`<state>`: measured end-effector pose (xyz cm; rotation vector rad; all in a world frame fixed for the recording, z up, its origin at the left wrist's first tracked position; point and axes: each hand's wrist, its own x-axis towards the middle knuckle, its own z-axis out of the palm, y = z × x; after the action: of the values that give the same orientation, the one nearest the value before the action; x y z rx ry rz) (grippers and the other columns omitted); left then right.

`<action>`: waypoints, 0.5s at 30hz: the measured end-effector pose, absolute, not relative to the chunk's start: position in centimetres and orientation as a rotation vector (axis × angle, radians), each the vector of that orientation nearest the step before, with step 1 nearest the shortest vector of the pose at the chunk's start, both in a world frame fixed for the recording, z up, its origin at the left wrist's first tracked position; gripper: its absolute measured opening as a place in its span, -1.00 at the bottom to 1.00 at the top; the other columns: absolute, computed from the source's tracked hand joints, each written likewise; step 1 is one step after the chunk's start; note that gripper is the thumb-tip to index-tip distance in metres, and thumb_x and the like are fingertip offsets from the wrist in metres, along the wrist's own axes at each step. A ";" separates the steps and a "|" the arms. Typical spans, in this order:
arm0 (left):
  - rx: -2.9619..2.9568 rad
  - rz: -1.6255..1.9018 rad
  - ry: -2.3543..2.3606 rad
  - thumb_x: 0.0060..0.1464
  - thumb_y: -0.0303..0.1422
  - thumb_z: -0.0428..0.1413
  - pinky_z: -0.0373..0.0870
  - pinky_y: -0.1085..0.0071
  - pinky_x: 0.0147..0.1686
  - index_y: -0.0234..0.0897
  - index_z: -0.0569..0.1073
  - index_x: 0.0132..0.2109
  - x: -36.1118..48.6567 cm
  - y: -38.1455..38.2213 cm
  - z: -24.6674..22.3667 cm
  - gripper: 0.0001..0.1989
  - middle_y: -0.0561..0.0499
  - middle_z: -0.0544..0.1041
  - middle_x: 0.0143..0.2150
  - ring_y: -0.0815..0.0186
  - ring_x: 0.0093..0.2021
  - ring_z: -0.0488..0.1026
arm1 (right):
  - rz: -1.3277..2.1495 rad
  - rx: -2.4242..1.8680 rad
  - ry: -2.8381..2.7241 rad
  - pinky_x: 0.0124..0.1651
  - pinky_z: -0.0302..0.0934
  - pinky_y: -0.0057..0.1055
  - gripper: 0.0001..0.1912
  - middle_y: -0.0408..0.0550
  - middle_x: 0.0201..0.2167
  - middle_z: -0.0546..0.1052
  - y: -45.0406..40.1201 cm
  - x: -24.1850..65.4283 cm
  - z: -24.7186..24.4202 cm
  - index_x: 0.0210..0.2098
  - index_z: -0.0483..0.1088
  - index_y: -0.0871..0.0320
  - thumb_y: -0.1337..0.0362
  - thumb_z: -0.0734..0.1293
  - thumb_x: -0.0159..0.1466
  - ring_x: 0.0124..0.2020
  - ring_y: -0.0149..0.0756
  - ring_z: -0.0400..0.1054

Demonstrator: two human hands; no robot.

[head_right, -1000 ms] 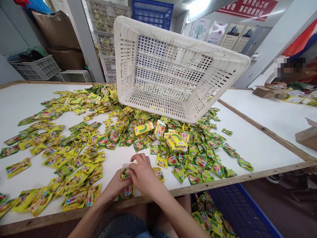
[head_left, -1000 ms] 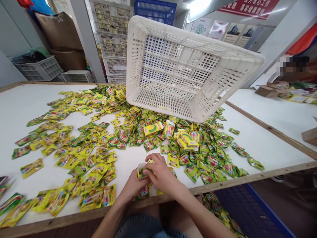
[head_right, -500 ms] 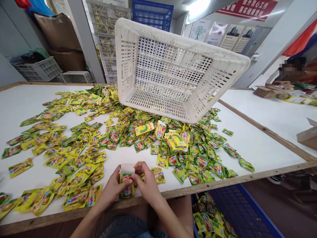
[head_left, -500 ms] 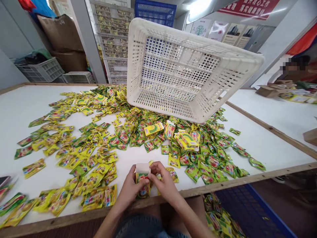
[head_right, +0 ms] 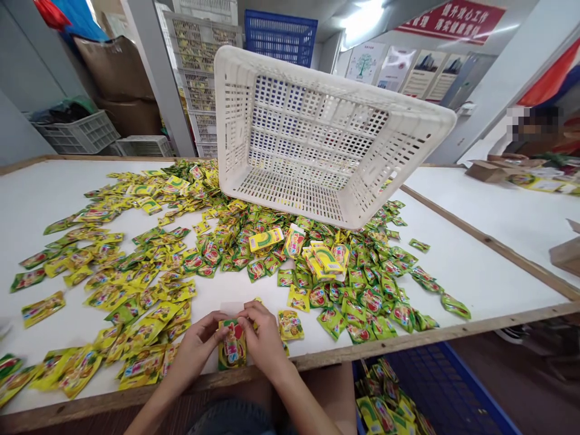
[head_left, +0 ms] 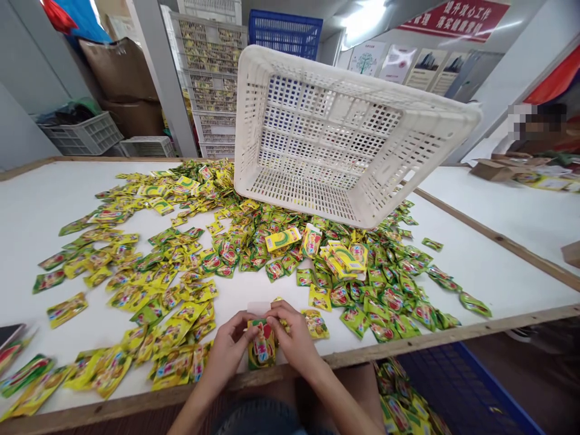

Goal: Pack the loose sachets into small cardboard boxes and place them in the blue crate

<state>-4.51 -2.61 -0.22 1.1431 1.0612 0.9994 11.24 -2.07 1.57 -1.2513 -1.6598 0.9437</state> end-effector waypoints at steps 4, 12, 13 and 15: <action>1.051 1.105 1.016 0.02 -0.28 0.12 0.35 0.35 -0.11 -0.20 0.25 0.06 -4.5 -2.6 -0.3 -0.56 -0.07 0.49 -0.10 0.26 -0.14 0.45 | 1.004 -1.245 -1.562 -0.19 0.22 -0.41 -0.73 -0.06 -0.31 0.46 -2.0 10.9 1.5 -0.06 0.31 0.14 0.36 0.20 0.23 -0.28 -0.34 0.34; 1.264 1.068 1.163 0.04 -0.28 0.07 0.33 0.36 -0.08 -0.28 0.50 -0.20 -4.6 -2.9 0.5 -0.78 -0.10 0.51 -0.13 0.21 -0.12 0.42 | 0.953 -1.217 -1.653 -0.14 0.19 -0.40 -0.90 -0.07 -0.34 0.48 -2.3 10.9 2.3 -0.33 0.44 0.14 0.30 0.29 0.19 -0.23 -0.31 0.33; 1.254 1.067 1.174 0.04 -0.28 0.08 0.34 0.37 -0.10 -0.29 0.49 -0.20 -4.5 -2.9 0.6 -0.78 -0.09 0.52 -0.16 0.22 -0.15 0.44 | 0.945 -1.230 -1.646 -0.15 0.19 -0.40 -0.90 -0.07 -0.34 0.48 -2.4 10.9 2.2 -0.33 0.44 0.14 0.30 0.28 0.20 -0.24 -0.32 0.33; 1.231 1.062 1.208 0.02 -0.27 0.10 0.36 0.40 -0.17 -0.29 0.49 -0.21 -4.3 -2.9 0.7 -0.78 -0.07 0.54 -0.22 0.24 -0.22 0.45 | 0.938 -1.278 -1.630 -0.21 0.20 -0.43 -0.89 -0.08 -0.36 0.48 -2.3 10.8 2.1 -0.32 0.43 0.15 0.30 0.27 0.20 -0.29 -0.33 0.34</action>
<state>-4.34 -2.85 0.70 1.2315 1.2084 1.0622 10.76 -2.32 2.07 -1.2780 -1.6303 0.9380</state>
